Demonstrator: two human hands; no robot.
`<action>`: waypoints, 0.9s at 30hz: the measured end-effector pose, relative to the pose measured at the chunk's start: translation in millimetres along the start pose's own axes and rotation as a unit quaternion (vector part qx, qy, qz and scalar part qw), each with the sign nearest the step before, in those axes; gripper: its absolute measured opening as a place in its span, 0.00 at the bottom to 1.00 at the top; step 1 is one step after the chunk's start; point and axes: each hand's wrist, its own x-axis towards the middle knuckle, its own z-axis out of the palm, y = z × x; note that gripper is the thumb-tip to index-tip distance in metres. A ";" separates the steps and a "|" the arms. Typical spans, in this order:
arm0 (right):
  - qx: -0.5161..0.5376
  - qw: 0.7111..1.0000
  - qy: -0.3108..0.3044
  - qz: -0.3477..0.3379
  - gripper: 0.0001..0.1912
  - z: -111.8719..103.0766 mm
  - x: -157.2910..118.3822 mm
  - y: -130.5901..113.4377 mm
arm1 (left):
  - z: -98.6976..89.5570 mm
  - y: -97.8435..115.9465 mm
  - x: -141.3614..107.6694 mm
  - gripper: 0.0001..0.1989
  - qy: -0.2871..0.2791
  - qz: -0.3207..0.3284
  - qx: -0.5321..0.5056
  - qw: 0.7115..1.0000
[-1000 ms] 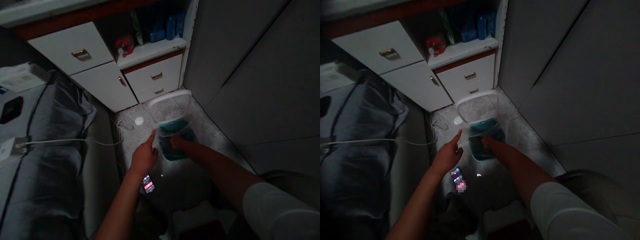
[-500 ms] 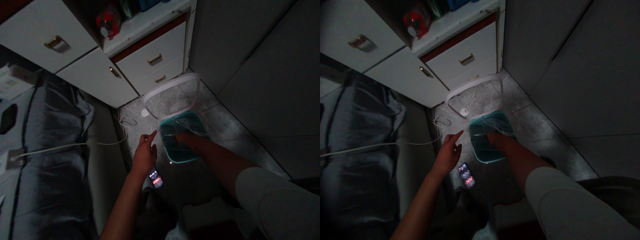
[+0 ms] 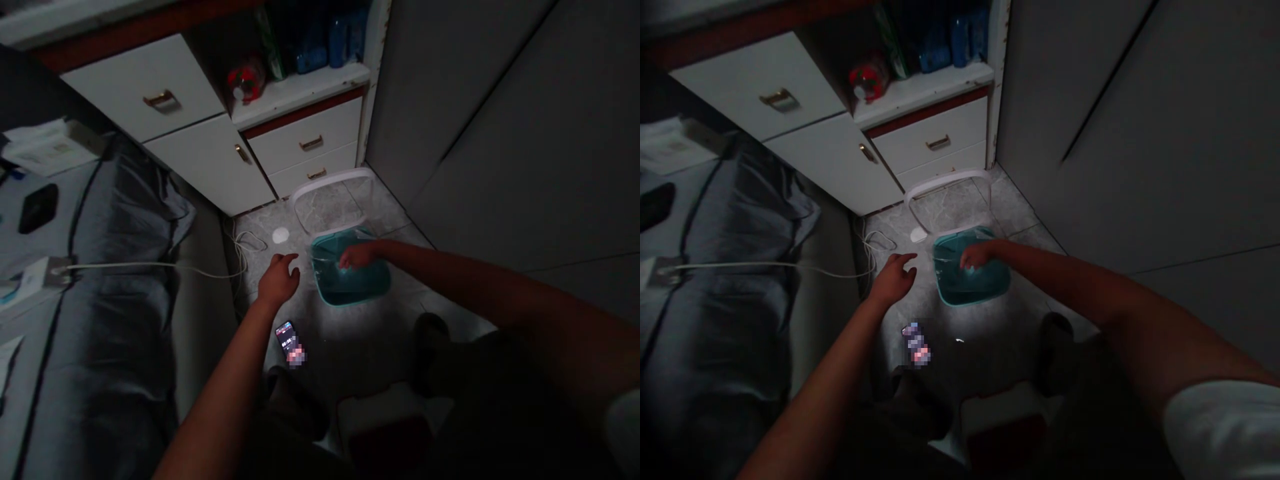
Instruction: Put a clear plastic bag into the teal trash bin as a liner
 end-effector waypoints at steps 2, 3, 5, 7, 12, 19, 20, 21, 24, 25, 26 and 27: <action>0.049 0.995 0.058 0.058 0.19 -33.0 -27.1 10.3 | 0.0 -9.4 3.2 0.27 0.001 -0.013 0.015 1.000; 0.064 0.985 0.123 0.102 0.20 -47.6 -43.2 16.7 | -0.6 -12.7 4.0 0.28 0.004 -0.021 0.025 0.999; 0.004 0.951 0.238 0.198 0.21 -65.9 -76.6 28.6 | -2.8 -14.9 2.5 0.28 0.031 -0.037 0.051 0.998; -0.118 0.913 0.293 0.260 0.21 -64.6 -107.5 35.0 | -5.1 -10.2 -2.8 0.25 0.095 -0.046 0.083 0.991; -0.290 0.901 0.275 0.169 0.18 0.2 -152.6 21.4 | 0.3 16.4 -20.1 0.17 0.135 0.086 0.121 0.980; -0.348 0.917 0.189 0.037 0.21 55.6 -134.5 5.0 | 34.0 20.2 -26.6 0.20 -0.090 0.215 0.157 0.960; -0.360 0.915 0.177 0.029 0.22 56.6 -130.4 6.9 | 36.8 18.9 -26.8 0.19 -0.098 0.212 0.168 0.958; -0.373 0.912 0.166 0.025 0.23 56.6 -127.1 9.6 | 38.9 18.0 -27.0 0.19 -0.104 0.209 0.177 0.956; -0.411 0.898 0.155 0.035 0.21 52.5 -122.3 19.3 | 42.8 17.0 -27.1 0.17 -0.106 0.190 0.192 0.957; -0.420 0.893 0.157 0.041 0.21 50.4 -121.9 22.7 | 43.9 17.0 -27.0 0.16 -0.106 0.183 0.189 0.959; -0.425 0.890 0.159 0.047 0.20 48.2 -121.8 25.9 | 45.0 17.0 -26.8 0.15 -0.107 0.177 0.184 0.961; -0.426 0.889 0.161 0.050 0.20 46.2 -121.7 28.9 | 46.2 16.9 -26.5 0.15 -0.108 0.174 0.178 0.962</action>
